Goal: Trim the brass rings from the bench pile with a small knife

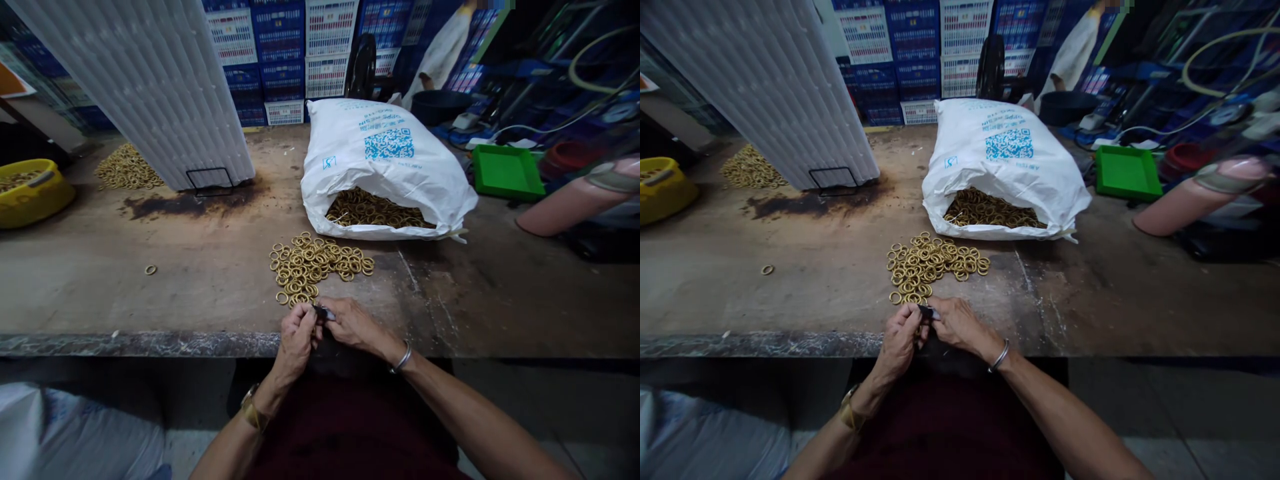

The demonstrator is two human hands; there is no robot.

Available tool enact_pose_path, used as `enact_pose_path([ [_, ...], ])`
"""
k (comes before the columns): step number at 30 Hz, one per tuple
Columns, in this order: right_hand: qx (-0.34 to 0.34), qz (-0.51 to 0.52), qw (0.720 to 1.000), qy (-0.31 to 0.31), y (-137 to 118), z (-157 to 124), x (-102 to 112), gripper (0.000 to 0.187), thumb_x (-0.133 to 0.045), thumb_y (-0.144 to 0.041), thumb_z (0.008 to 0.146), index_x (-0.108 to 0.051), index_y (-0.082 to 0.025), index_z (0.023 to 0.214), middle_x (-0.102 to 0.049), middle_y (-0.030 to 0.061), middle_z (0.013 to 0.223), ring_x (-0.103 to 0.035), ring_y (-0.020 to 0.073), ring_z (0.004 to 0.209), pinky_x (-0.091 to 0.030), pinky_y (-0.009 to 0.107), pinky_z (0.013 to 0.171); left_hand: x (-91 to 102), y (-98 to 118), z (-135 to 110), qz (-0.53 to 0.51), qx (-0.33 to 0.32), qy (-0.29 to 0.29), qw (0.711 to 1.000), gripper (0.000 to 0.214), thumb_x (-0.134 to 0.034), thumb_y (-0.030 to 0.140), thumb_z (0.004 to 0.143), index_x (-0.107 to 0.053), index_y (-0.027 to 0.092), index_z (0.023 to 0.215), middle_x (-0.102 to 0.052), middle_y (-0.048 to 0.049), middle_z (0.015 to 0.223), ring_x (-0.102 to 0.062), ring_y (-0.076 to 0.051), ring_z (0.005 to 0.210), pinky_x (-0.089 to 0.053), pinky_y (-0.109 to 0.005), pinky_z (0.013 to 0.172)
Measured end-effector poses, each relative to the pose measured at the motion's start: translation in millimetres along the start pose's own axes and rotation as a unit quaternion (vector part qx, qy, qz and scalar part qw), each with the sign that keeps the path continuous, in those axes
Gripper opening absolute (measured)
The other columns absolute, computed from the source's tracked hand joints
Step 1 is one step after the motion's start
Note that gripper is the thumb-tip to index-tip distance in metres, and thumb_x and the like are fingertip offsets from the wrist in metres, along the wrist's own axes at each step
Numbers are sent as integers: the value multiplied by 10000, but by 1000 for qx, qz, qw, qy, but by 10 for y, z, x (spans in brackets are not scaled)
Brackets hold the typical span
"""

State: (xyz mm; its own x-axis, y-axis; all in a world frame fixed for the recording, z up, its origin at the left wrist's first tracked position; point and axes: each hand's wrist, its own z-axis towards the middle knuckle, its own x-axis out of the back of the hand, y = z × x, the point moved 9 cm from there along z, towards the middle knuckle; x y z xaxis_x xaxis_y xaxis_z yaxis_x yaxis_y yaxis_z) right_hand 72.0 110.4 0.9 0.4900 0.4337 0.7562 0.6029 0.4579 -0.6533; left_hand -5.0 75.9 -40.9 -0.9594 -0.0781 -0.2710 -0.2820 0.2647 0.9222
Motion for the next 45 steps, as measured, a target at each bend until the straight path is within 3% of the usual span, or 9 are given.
enact_pose_path([
  [4,-40,-53,998,-9,160,34,-10,159,-437,-108,711,-567,-178,771,-610,33,661,-484,124,556,-271,227,523,-35,29,-77,-23,16,-15,999,343,-565,502,757,-510,164,732,-501,30,582,-415,-53,441,-307,-160,393],
  [8,-76,-125,988,44,364,76,109,186,-428,-111,732,-563,-162,850,-593,47,664,-483,134,559,-261,239,526,-136,157,-228,-95,44,-62,993,332,-611,476,729,-507,161,720,-523,17,640,-411,-46,416,-302,-172,362],
  [12,-39,-87,992,84,296,125,66,151,-440,-141,763,-546,-177,864,-584,27,666,-492,133,573,-290,232,549,79,207,-220,-194,53,-1,980,339,-666,426,693,-473,148,672,-569,-12,776,-409,-27,442,-289,-159,362],
  [18,-7,-49,992,112,52,250,-64,168,-476,-254,827,-526,-201,978,-634,29,788,-546,138,658,-303,225,578,431,115,-157,-240,53,61,967,252,-670,338,692,-502,159,750,-593,-8,726,-412,-34,443,-276,-145,368],
  [23,-40,-83,992,87,64,333,-80,171,-468,-286,831,-544,-202,958,-639,33,783,-543,140,639,-282,231,564,393,91,-150,-303,76,24,950,258,-653,277,701,-565,156,911,-563,1,709,-386,-28,441,-296,-148,382],
  [28,-80,-45,991,96,189,345,-31,134,-482,-230,779,-556,-200,887,-602,7,709,-502,123,601,-289,215,555,327,50,-132,-360,107,19,926,210,-680,274,687,-547,138,778,-540,4,717,-367,-11,449,-276,-131,384],
  [33,-65,19,989,134,225,298,18,58,-470,-199,749,-527,-190,751,-508,-19,609,-428,108,546,-298,208,538,305,58,-85,-301,108,37,947,274,-720,255,633,-499,152,758,-519,30,677,-397,-18,453,-252,-122,374],
  [39,-16,83,980,181,117,136,146,58,-480,-200,742,-531,-188,767,-514,-15,653,-447,104,578,-336,204,564,306,70,-16,-155,76,95,980,341,-697,369,633,-521,167,843,-449,70,563,-403,-38,422,-207,-124,348],
  [45,-18,135,976,172,66,77,177,48,-503,-194,720,-541,-183,747,-496,-29,620,-434,93,563,-347,198,549,198,-3,30,-14,39,63,997,325,-620,464,709,-541,162,796,-431,68,499,-341,-40,400,-200,-147,362],
])
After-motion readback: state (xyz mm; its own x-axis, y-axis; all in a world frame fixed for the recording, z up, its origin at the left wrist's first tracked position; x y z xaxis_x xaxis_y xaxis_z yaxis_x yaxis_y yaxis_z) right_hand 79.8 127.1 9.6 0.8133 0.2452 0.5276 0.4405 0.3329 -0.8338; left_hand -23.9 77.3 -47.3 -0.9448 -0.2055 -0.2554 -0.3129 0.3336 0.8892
